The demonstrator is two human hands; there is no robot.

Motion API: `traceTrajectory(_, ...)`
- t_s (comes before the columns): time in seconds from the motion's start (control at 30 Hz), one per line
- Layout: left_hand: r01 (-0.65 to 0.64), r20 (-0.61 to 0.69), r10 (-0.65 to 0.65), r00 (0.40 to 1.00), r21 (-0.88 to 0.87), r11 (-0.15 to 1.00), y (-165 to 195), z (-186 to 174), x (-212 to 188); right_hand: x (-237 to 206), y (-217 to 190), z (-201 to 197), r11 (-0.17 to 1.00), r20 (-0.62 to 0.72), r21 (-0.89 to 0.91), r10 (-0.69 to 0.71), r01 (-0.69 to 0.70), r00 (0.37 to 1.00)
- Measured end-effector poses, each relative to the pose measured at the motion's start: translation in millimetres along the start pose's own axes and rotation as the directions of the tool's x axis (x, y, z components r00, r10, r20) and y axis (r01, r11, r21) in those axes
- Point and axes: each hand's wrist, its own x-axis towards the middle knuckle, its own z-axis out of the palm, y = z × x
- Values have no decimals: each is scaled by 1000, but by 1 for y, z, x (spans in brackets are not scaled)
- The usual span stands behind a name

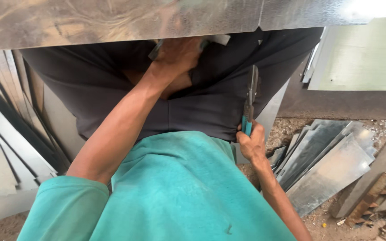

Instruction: The person sits on the floor and uses tin snips to trim the edges of a large metal sheet. They repeatedly cut small sections along the edge, remove the cut pieces, and adjust the sheet's position to continue trimming.

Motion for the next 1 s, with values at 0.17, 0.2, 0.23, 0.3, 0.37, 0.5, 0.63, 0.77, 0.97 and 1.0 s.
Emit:
traceTrajectory(0.17,-53,-155,17,988,-231,971,-17,-9,-29,-3,-5,-1,1000,-36,14,-23,24,999)
traceTrajectory(0.2,168,26,-192,981,-610,774,-23,-13,-48,-3,-9,-3,1000,-36,19,-17,18,999)
traceTrajectory(0.23,379,272,-296,916,-831,408,-31,-20,-70,-3,-13,-4,978,17,206,29,-32,999)
traceTrajectory(0.3,-45,11,-281,960,-981,-191,-54,-36,-115,-1,-24,-9,826,114,554,50,-105,992)
traceTrajectory(0.37,-307,52,-511,858,-746,-591,-89,-55,-155,3,-38,-14,781,128,623,-42,-47,991)
traceTrajectory(0.5,-526,-58,-887,458,-822,-218,-162,-96,-219,2,-61,-19,834,186,550,-70,-44,980)
traceTrajectory(0.63,-390,-155,-943,293,-920,30,-169,-91,-234,-14,-66,-14,884,79,307,-394,354,916)
traceTrajectory(0.77,-434,-66,-858,509,-881,-190,-102,-45,-184,-18,-72,-6,927,209,283,-312,248,927)
traceTrajectory(0.97,-451,-221,-607,763,-855,-255,-35,-7,-94,4,-134,-19,921,534,-106,-266,376,803)
traceTrajectory(1.0,-450,-233,-580,781,-853,-264,-38,-8,-96,6,-147,-22,898,599,-50,-323,437,733)
